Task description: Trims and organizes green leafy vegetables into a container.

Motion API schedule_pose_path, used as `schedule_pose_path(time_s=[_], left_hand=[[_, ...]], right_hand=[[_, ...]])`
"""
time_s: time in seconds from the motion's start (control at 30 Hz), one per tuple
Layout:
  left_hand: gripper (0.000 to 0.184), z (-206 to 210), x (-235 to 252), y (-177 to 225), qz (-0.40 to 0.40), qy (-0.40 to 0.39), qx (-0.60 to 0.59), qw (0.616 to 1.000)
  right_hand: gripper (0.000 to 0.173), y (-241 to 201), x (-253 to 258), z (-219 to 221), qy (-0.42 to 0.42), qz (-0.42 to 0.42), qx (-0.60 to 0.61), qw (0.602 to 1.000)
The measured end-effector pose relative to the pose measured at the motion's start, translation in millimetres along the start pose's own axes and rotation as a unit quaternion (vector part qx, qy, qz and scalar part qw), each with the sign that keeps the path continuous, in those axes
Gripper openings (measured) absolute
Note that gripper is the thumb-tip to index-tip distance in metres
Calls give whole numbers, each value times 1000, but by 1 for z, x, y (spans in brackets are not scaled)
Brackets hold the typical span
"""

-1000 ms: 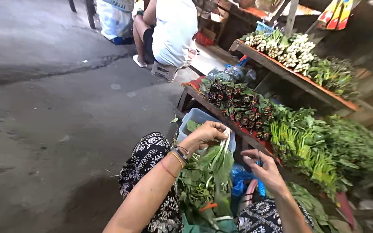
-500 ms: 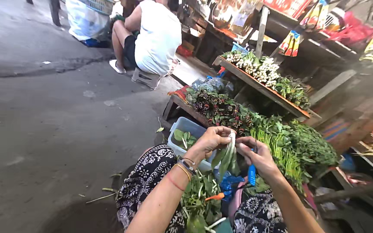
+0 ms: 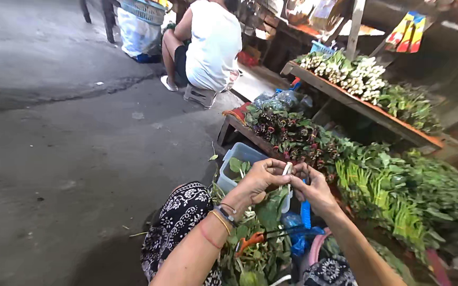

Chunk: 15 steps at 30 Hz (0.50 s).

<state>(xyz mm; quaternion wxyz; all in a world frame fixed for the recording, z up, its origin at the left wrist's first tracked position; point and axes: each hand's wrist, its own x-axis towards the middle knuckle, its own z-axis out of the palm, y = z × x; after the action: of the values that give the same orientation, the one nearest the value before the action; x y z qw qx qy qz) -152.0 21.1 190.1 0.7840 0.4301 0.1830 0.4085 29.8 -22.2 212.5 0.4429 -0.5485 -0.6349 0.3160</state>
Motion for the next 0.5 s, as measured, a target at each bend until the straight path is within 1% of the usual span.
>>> schedule_pose_path(time_s=[0.07, 0.1, 0.13, 0.2, 0.23, 0.27, 0.33, 0.43, 0.5], left_hand=[[32, 2, 4, -6, -25, 4, -15, 1000], [32, 4, 6, -9, -37, 9, -26, 999], [32, 6, 7, -11, -51, 18, -38, 998], [35, 11, 10, -15, -75, 43, -77, 993], [35, 14, 13, -17, -82, 58, -94, 991], [35, 15, 15, -20, -85, 72, -107, 988], [36, 16, 21, -25, -88, 98, -120, 984], [36, 18, 29, -31, -78, 138, -124, 980], [36, 18, 32, -36, -73, 157, -106, 979]], right_hand=[[15, 7, -3, -6, -14, 14, 17, 1000], [10, 11, -5, -10, -22, 23, 38, 999], [10, 14, -7, -15, -28, 33, 66, 997], [23, 25, -9, -28, -28, 54, 100, 993], [24, 33, -10, -34, -24, 58, 105, 992], [22, 41, -10, -40, -19, 57, 107, 992], [14, 60, -12, -48, 1, 49, 108, 993], [12, 85, -16, -50, 57, 67, 106, 990], [11, 91, -21, -46, 77, 78, 86, 990]])
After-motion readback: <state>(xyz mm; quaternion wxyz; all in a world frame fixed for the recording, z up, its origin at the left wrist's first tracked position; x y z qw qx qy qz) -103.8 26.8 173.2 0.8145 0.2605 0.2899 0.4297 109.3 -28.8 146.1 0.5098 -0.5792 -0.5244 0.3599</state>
